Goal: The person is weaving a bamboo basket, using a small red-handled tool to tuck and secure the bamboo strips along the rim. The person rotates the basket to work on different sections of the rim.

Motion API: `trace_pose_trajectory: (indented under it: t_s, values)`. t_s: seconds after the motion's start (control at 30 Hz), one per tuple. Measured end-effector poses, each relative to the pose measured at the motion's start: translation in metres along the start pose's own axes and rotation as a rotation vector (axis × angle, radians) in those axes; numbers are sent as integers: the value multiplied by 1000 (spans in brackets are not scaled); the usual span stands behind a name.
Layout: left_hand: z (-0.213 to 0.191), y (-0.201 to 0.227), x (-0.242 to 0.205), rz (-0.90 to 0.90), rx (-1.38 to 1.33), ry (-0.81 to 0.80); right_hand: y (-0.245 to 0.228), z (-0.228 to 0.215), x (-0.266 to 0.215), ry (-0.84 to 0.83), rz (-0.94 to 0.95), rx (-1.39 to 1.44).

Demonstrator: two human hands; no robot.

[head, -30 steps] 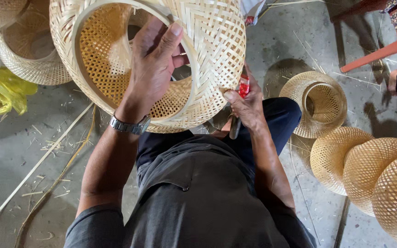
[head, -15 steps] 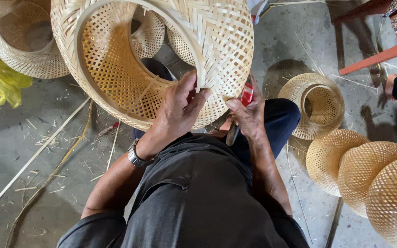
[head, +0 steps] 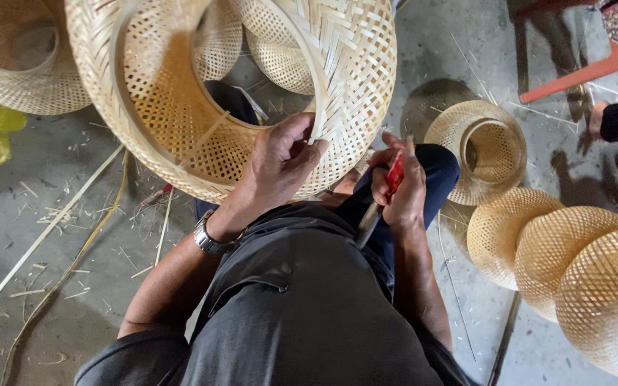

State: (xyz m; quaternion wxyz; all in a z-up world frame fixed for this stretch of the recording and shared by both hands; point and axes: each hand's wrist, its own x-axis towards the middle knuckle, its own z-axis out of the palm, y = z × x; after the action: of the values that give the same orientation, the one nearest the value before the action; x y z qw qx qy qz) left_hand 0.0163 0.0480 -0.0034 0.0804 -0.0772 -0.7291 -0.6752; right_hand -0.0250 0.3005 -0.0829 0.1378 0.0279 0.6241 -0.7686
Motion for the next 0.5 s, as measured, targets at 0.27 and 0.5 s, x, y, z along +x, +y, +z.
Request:
trace_pose_trajectory:
  t_s: [0.27, 0.5]
  values:
    - [7, -7, 5, -20, 134, -21, 5, -15, -10, 58, -56, 182]
    - [10, -7, 8, -33, 201, -26, -81, 20, -24, -319, -641, -836]
